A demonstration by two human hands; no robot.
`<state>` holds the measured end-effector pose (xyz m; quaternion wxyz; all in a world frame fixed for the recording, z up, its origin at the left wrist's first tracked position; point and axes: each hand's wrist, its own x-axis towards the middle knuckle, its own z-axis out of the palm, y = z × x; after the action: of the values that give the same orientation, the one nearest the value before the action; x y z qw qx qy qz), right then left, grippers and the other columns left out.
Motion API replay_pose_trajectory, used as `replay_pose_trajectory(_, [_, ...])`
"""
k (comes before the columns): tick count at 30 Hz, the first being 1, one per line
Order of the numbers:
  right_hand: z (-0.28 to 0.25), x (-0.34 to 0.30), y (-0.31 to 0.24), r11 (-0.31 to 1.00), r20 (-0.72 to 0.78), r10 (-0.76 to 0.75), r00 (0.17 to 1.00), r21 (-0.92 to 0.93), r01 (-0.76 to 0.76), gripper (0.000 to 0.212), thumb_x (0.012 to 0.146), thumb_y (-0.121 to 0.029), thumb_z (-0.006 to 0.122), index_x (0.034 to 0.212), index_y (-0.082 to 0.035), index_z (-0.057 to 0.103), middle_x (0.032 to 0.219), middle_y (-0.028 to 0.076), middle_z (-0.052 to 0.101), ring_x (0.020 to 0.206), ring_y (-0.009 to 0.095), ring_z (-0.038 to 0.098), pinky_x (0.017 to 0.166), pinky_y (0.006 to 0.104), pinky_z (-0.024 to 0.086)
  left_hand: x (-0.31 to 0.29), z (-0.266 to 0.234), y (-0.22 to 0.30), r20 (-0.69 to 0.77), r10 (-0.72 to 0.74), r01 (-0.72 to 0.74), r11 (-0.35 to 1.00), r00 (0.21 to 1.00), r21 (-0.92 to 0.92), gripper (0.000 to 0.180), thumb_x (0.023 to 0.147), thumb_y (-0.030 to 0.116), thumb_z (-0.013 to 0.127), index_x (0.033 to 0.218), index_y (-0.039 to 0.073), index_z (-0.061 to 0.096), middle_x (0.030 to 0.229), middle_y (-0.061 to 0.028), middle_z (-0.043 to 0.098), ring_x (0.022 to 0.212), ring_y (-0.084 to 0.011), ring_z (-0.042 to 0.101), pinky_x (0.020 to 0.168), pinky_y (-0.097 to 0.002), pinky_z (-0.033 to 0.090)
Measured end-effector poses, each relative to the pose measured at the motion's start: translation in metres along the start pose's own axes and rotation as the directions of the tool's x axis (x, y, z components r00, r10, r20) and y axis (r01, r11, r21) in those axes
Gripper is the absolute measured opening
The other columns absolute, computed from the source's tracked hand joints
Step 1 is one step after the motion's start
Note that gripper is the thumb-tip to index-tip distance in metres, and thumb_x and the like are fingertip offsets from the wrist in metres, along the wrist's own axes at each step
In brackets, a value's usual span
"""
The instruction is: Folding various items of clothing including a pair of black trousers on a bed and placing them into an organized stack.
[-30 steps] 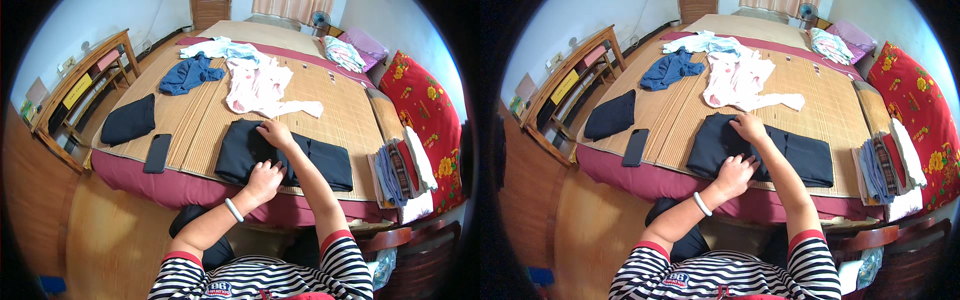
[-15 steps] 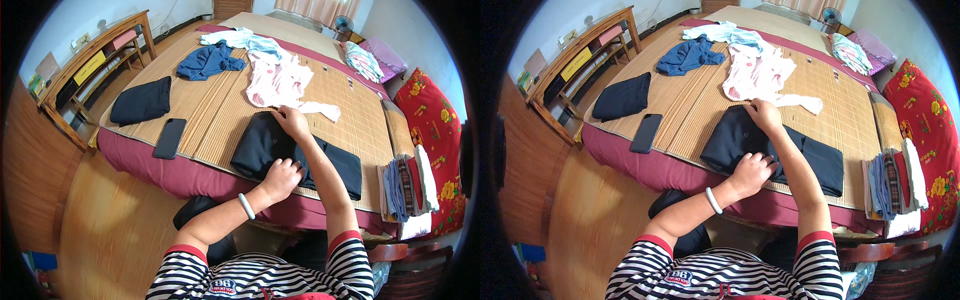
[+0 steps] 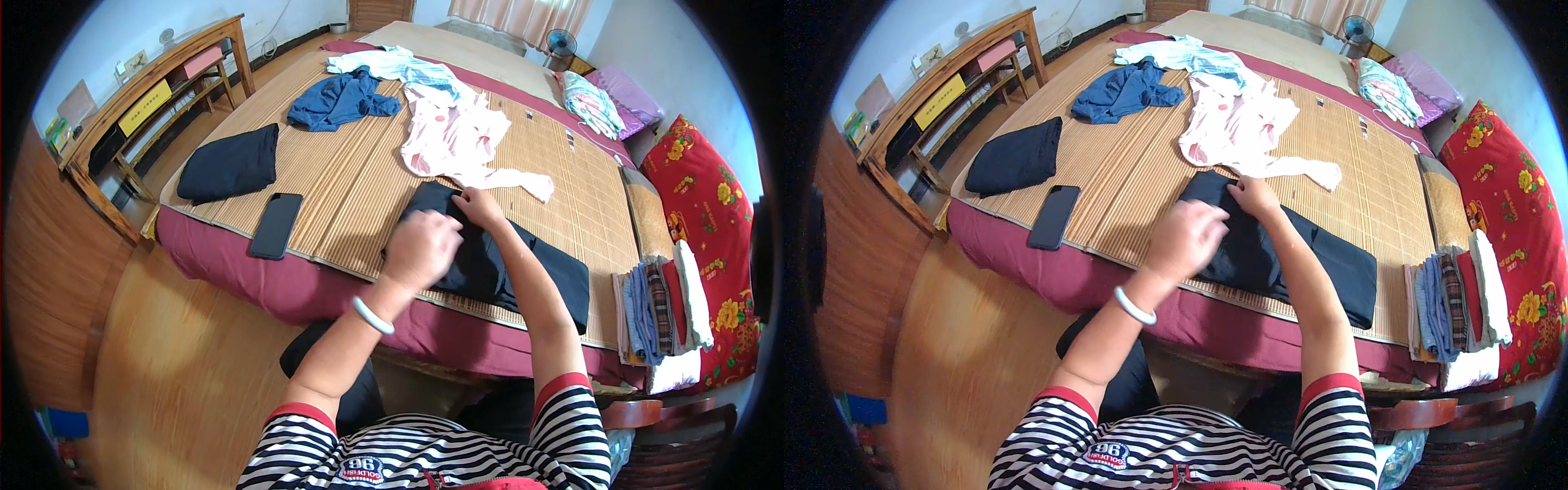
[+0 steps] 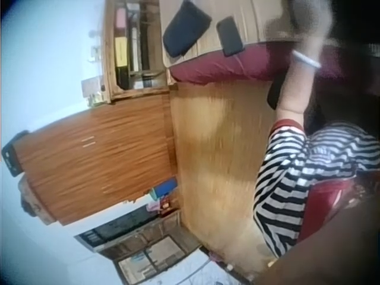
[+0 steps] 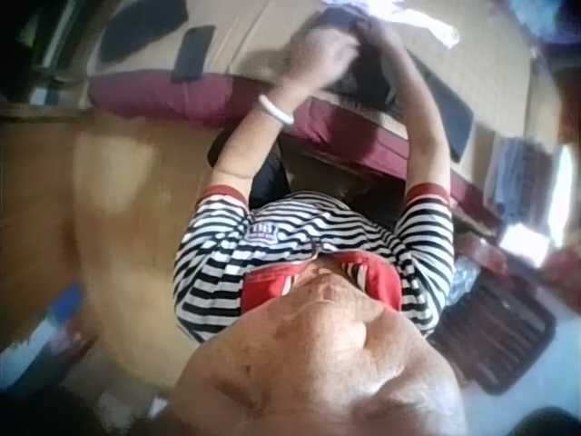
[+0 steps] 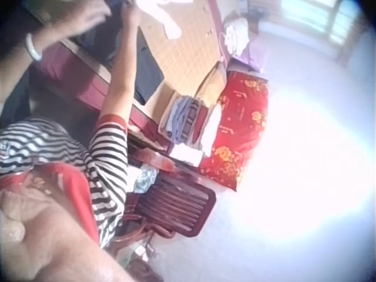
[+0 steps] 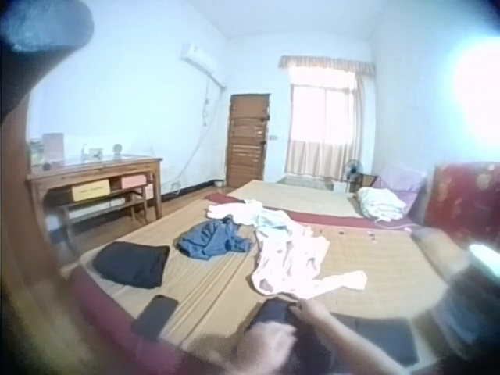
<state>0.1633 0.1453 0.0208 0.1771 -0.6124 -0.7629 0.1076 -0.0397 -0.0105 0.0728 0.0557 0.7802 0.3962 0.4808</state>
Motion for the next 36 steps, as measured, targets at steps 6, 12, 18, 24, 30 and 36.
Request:
replay_pose_trajectory(6, [-0.009, 0.014, -0.057, 0.993, -0.009, 0.030, 0.999, 0.112, -0.029, 0.049, 0.084, -0.048, 0.065, 0.083, 0.001, 0.069, 0.081, 0.022, 0.069, 0.077, 0.036, 0.068, 0.072, 0.0444, 0.051, -0.016, -0.045, -0.087, 0.319, -0.609, 0.511, 0.789, 0.726, 0.341, 0.027, 0.094, 0.031, 0.057, 0.099, 0.007, 0.067, 0.088, -0.0132, 0.070, 0.082, -0.0309, 0.068, 0.071, -0.0421, 0.052])
replay_pose_trajectory(12, [0.009, 0.031, -0.067, 0.999, -0.036, 0.004, 0.999, 0.053, -0.002, 0.044, 0.081, -0.045, 0.068, 0.088, -0.002, 0.073, 0.085, 0.019, 0.072, 0.081, 0.034, 0.069, 0.075, 0.0422, 0.053, -0.014, -0.052, -0.085, 0.643, -0.416, 0.585, 0.808, 0.643, -0.063, 0.096, 0.061, 0.032, 0.092, 0.138, -0.001, 0.046, 0.107, -0.0199, 0.067, 0.100, -0.0275, 0.065, 0.085, -0.0376, 0.051])
replay_pose_trajectory(18, [0.007, 0.041, -0.049, 0.972, 0.006, 0.063, 0.998, 0.229, -0.062, 0.036, 0.081, -0.039, 0.071, 0.090, -0.004, 0.074, 0.085, 0.017, 0.072, 0.081, 0.031, 0.070, 0.078, 0.0406, 0.053, -0.001, -0.047, -0.058, 0.550, -0.598, 0.484, 0.800, 0.584, 0.355, 0.069, 0.068, 0.015, 0.079, 0.132, 0.003, 0.053, 0.111, -0.0218, 0.067, 0.104, -0.0356, 0.066, 0.089, -0.0418, 0.052])
replay_pose_trajectory(24, [-0.007, 0.042, -0.044, 0.980, -0.142, 0.082, 0.986, 0.191, -0.054, 0.036, 0.081, -0.039, 0.074, 0.087, -0.004, 0.073, 0.079, 0.014, 0.071, 0.073, 0.026, 0.067, 0.071, 0.0377, 0.052, -0.006, -0.044, -0.063, 0.412, -0.607, 0.449, 0.789, 0.680, 0.421, 0.039, 0.076, 0.007, 0.066, 0.115, 0.006, 0.064, 0.103, -0.0170, 0.071, 0.097, -0.0341, 0.068, 0.085, -0.0412, 0.053])
replay_pose_trajectory(30, [-0.003, 0.043, -0.023, 0.981, -0.136, 0.114, 0.984, 0.171, -0.090, 0.036, 0.082, -0.040, 0.073, 0.088, -0.004, 0.073, 0.080, 0.014, 0.070, 0.076, 0.027, 0.067, 0.072, 0.0385, 0.052, -0.004, -0.048, -0.058, 0.263, -0.600, 0.497, 0.786, 0.755, 0.367, 0.027, 0.076, 0.009, 0.064, 0.103, 0.006, 0.069, 0.097, -0.0174, 0.071, 0.092, -0.0355, 0.068, 0.082, -0.0441, 0.053])
replay_pose_trajectory(36, [-0.004, 0.037, -0.032, 0.957, -0.156, 0.140, 0.978, 0.274, -0.093, 0.034, 0.082, -0.038, 0.072, 0.087, -0.005, 0.073, 0.084, 0.018, 0.071, 0.082, 0.031, 0.069, 0.078, 0.0412, 0.052, -0.010, -0.038, -0.067, 0.279, -0.548, 0.409, 0.806, 0.788, 0.428, 0.015, 0.074, 0.005, 0.064, 0.090, 0.004, 0.062, 0.090, -0.0175, 0.068, 0.090, -0.0383, 0.066, 0.078, -0.0475, 0.052])
